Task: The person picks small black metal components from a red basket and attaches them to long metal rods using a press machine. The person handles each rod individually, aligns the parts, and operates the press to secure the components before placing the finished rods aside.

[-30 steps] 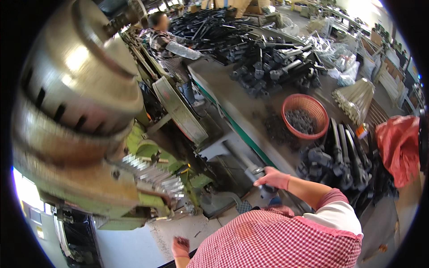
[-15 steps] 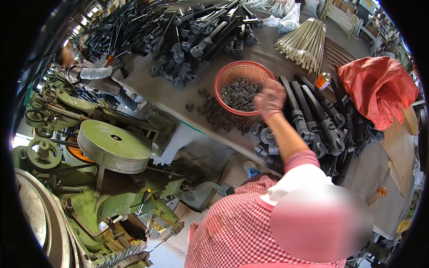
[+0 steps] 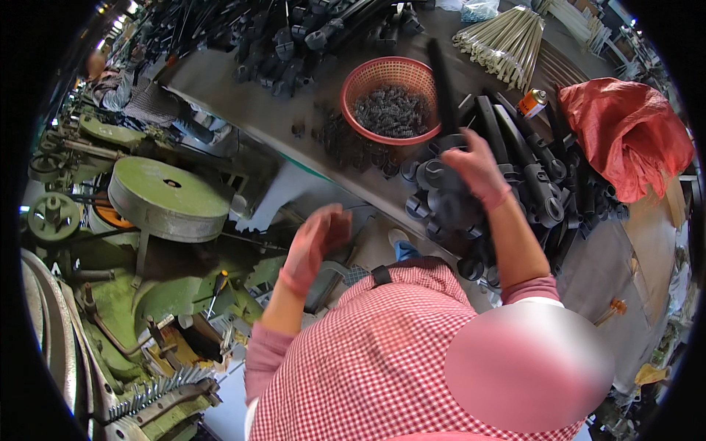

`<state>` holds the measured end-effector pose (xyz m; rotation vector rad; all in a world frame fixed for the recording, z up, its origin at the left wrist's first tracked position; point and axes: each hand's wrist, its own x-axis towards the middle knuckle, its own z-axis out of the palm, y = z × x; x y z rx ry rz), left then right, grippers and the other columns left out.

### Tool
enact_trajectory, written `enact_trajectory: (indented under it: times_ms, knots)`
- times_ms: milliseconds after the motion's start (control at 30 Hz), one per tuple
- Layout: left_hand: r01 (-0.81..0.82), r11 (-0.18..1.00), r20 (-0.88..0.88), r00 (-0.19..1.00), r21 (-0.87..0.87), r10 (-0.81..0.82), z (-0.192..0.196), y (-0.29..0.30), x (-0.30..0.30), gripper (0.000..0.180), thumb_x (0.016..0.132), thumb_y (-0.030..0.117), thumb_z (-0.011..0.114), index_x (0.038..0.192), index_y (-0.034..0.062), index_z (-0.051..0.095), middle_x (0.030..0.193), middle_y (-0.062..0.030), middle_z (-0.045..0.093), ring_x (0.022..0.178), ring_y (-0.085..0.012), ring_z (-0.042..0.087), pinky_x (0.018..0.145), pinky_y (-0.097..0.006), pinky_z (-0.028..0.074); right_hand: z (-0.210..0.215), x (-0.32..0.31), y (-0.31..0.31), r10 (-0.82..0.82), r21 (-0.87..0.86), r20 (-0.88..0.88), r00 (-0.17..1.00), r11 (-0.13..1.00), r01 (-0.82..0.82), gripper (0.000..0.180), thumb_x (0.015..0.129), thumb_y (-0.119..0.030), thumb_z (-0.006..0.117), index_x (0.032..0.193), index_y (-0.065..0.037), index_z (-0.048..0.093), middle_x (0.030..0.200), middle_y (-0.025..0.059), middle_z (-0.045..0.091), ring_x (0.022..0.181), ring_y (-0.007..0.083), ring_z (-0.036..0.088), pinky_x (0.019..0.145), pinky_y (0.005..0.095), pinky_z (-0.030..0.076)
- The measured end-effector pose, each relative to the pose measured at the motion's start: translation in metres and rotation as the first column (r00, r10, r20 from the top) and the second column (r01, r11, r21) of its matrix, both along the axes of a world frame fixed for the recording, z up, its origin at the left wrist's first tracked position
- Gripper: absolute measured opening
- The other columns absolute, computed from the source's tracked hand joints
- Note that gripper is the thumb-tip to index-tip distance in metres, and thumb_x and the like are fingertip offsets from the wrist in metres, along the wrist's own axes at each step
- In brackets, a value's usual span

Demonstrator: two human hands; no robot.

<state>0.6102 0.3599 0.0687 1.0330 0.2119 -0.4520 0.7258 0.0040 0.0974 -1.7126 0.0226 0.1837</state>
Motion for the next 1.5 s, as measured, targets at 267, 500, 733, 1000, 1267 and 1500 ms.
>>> enact_trajectory:
  times_ms: [267,500,733,1000,1267,1500]
  knots:
    - [-0.398,0.908,-0.254,0.899,-0.133,0.357,-0.009,0.023,0.063,0.040,0.094,0.038,0.065,0.101,-0.0013,0.064,0.090,-0.0122,0.068,0.080,-0.0238,0.067,0.073,-0.036,0.058,-0.121,-0.029,0.150,0.338,-0.218,-0.063,0.939,0.913,-0.344,0.061,0.080,-0.029,0.074,0.124,0.009,0.053,0.099,0.0134,0.066,0.088,0.0200,0.066,0.073,0.0325,0.055]
    - [-0.511,0.856,-0.189,0.851,-0.081,0.491,0.013,0.063,-0.006,0.039,0.094,0.035,0.065,0.104,-0.0031,0.062,0.094,-0.0129,0.069,0.079,-0.0232,0.068,0.070,-0.036,0.059,-0.188,0.035,0.142,0.343,-0.939,-0.209,0.916,0.193,-0.286,0.032,0.093,-0.009,0.048,0.119,0.008,0.057,0.117,0.0220,0.067,0.107,0.0299,0.068,0.085,0.0351,0.057]
    - [-0.541,0.833,-0.119,0.840,-0.114,0.529,0.036,0.070,-0.058,0.040,0.098,0.028,0.061,0.117,-0.0069,0.058,0.106,-0.0145,0.068,0.091,-0.0248,0.069,0.086,-0.041,0.059,-0.201,0.030,0.148,0.308,-0.940,-0.238,0.921,0.164,-0.298,0.029,0.094,-0.011,0.048,0.114,0.001,0.064,0.113,0.0201,0.069,0.104,0.0302,0.069,0.088,0.0385,0.056]
    - [-0.543,0.819,-0.124,0.840,-0.184,0.529,0.024,0.076,-0.083,0.038,0.099,0.028,0.059,0.116,-0.0053,0.059,0.105,-0.0147,0.068,0.092,-0.0270,0.069,0.085,-0.040,0.059,-0.200,0.002,0.139,0.308,-0.936,-0.211,0.928,0.208,-0.282,0.041,0.091,-0.031,0.061,0.114,0.002,0.054,0.104,0.0217,0.070,0.102,0.0341,0.068,0.087,0.0406,0.055]
    - [-0.542,0.816,-0.096,0.840,-0.199,0.534,0.034,0.070,-0.090,0.026,0.098,0.017,0.060,0.115,-0.0006,0.053,0.105,-0.0169,0.066,0.091,-0.0306,0.069,0.083,-0.047,0.060,-0.161,-0.002,0.160,0.404,-0.932,-0.133,0.905,0.259,-0.253,0.033,0.095,-0.024,0.059,0.111,0.005,0.065,0.105,0.0162,0.070,0.095,0.0277,0.069,0.086,0.0365,0.053]
    - [-0.586,0.796,0.035,0.801,-0.151,0.597,0.053,0.065,-0.087,0.021,0.094,0.015,0.066,0.105,0.0040,0.053,0.090,-0.0114,0.065,0.079,-0.0263,0.068,0.068,-0.038,0.058,-0.011,-0.075,0.196,0.907,0.255,-0.120,0.403,0.420,-0.871,0.028,0.095,-0.009,0.062,0.121,0.002,0.063,0.084,-0.0002,0.060,0.074,0.0060,0.055,0.066,0.0218,0.047]
